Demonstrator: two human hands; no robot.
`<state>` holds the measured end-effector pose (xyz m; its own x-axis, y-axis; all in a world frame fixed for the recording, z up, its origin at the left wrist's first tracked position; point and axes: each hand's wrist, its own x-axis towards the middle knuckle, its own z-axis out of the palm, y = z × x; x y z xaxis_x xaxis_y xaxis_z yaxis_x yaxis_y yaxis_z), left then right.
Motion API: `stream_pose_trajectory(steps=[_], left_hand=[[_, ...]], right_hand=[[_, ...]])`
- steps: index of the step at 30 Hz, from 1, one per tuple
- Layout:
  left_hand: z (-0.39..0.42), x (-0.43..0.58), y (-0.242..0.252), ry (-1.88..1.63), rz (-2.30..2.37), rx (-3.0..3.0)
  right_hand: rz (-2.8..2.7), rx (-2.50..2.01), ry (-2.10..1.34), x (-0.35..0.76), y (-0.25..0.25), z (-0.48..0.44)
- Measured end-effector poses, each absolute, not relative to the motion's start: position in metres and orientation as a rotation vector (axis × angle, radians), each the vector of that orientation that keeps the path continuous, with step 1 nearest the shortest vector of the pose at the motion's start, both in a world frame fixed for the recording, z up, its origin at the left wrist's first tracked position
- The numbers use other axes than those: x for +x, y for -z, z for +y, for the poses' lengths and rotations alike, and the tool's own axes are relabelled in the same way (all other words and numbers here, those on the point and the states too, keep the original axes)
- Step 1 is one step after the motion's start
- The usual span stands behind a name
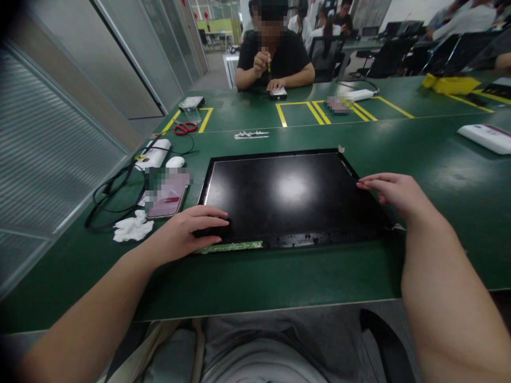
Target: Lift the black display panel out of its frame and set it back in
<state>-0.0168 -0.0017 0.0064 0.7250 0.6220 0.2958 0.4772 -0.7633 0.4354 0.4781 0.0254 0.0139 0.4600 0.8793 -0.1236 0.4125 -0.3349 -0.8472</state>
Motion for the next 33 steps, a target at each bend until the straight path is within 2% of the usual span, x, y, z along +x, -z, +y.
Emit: stream_pose_trajectory(steps=[15,33], left_hand=[[-0.007,-0.017,-0.016,-0.413,0.883,2.662],[-0.011,-0.014,-0.021,-0.402,0.892,2.629]], right_hand=[[-1.143,-1.906,-0.834,0.487,-0.011,0.025],[-1.079,-1.975,-0.742,0.478,-0.013,0.027]])
